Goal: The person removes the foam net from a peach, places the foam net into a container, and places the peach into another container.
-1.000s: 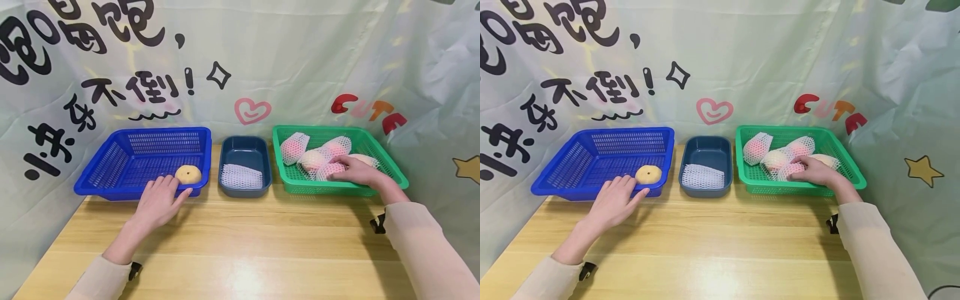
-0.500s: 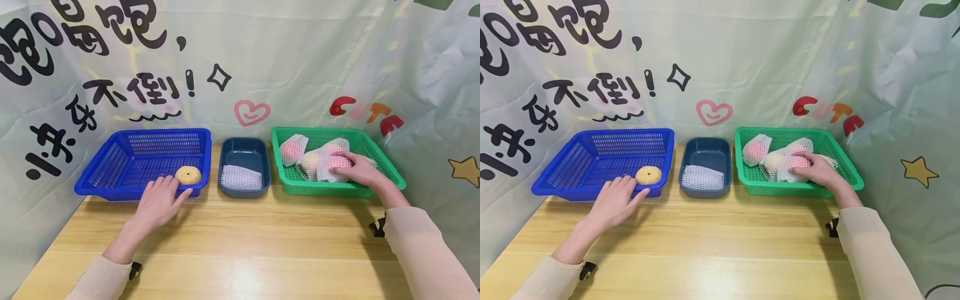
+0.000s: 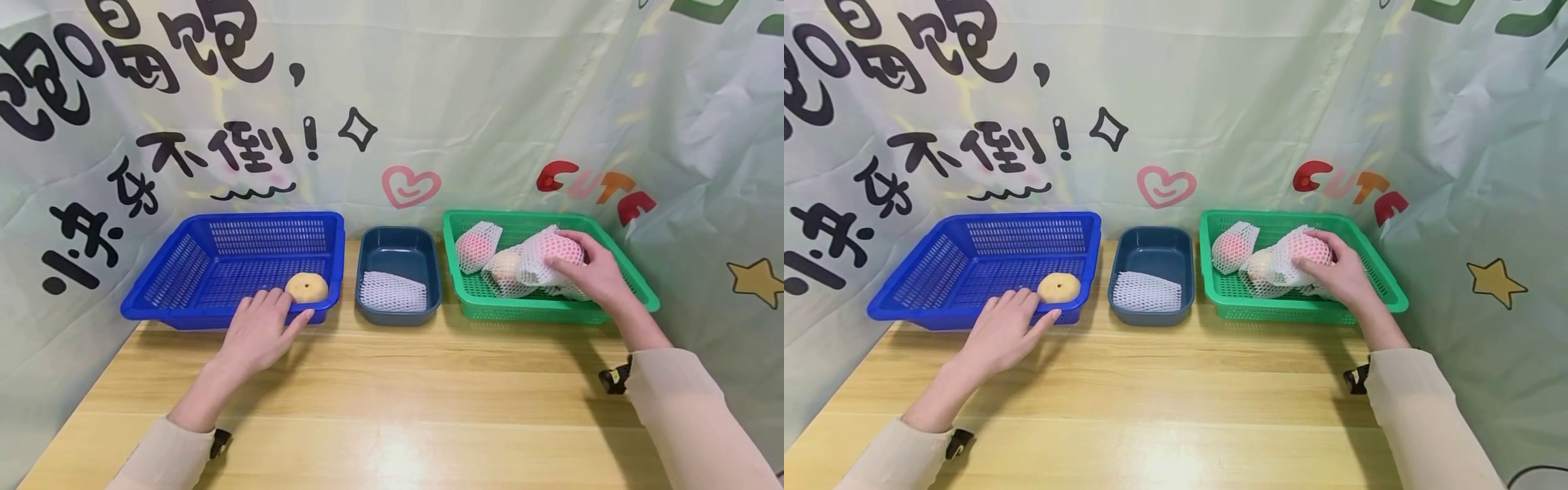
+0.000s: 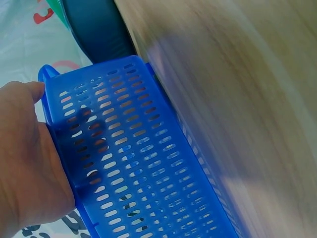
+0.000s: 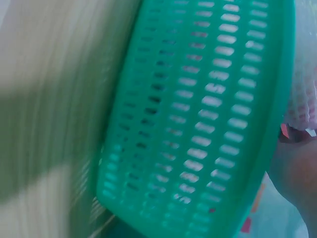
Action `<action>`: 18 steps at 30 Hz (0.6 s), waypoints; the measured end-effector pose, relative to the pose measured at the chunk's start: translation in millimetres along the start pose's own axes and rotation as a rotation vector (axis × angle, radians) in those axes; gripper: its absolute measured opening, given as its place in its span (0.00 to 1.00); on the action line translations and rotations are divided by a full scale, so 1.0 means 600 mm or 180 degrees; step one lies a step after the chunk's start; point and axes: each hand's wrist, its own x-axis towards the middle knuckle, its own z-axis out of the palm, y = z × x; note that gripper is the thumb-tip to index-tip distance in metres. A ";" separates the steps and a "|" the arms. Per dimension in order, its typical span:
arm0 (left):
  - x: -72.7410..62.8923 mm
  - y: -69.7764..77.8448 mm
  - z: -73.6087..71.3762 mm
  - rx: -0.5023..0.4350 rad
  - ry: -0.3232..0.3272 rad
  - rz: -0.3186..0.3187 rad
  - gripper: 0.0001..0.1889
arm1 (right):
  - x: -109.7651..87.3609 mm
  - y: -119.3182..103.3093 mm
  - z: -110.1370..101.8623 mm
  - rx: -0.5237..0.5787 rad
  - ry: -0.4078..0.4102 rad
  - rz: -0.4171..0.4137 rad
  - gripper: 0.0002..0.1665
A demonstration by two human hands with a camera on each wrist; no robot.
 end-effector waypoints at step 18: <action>0.000 0.000 0.000 0.0007 0.0011 0.0012 0.27 | -0.034 -0.104 0.058 0.0570 0.0019 -0.0508 0.37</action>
